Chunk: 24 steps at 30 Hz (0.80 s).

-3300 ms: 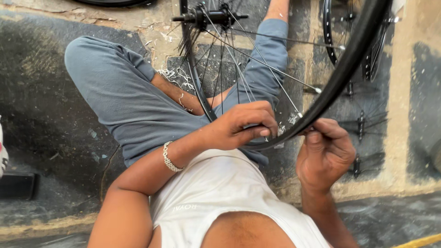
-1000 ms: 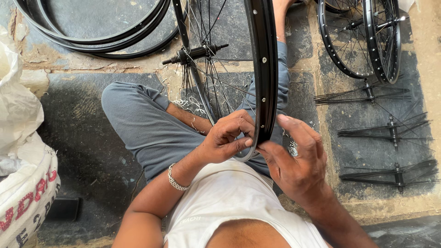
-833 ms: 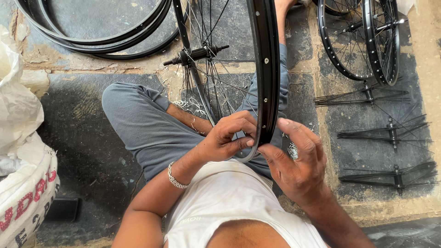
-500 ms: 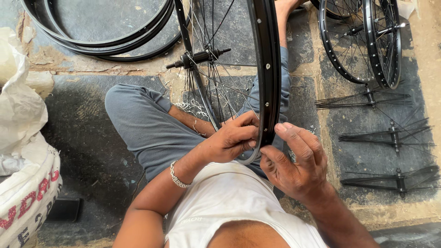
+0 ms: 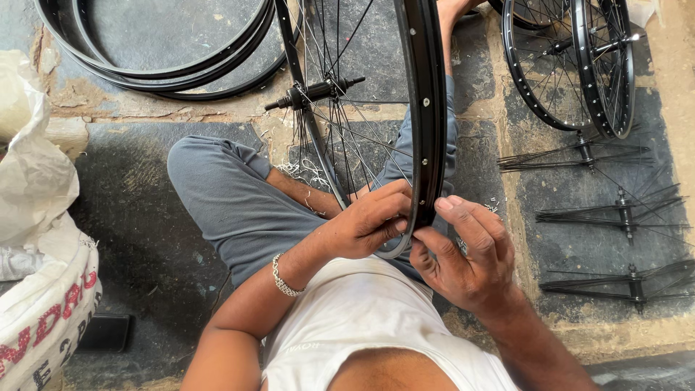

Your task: The person inserts metal spokes into the hub and rims of a bicycle wheel while sitting on the floor, threading the spokes through the rim holes one at a time and rotating the wheel assembly.

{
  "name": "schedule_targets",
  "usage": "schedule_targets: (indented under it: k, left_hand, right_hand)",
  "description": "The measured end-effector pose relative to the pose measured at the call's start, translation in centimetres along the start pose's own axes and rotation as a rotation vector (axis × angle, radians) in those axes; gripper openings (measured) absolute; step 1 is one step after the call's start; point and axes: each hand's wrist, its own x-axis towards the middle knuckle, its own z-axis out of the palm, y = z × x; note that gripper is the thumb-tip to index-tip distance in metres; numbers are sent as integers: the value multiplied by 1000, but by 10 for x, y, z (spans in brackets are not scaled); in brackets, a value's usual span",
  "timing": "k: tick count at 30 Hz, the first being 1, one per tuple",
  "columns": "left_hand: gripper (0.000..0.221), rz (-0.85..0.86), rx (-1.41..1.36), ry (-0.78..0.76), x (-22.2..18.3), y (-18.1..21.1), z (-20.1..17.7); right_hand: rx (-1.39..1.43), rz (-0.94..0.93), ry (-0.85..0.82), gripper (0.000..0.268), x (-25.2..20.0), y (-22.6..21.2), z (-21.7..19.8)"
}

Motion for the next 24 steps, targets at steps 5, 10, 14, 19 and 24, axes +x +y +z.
schedule_targets:
  k: [5,10,14,19,24]
  left_hand:
    - [10,1,187,-26,-1,3,-3]
    - [9,2,123,-17,-1,1,-3]
    - [11,63,26,13,0,1,1]
    - [8,24,158,16,2,1,3]
    - [9,71,87,10,1,2,1]
  right_hand:
    - [22,-11,9,12,0,0,1]
    - [-64,-55,31,18,2,6,0]
    - [-30,-53,21,20,0,6,-1]
    - [-26,-37,12,12,0,3,1]
    - [-63,-59,23,19,2,6,0]
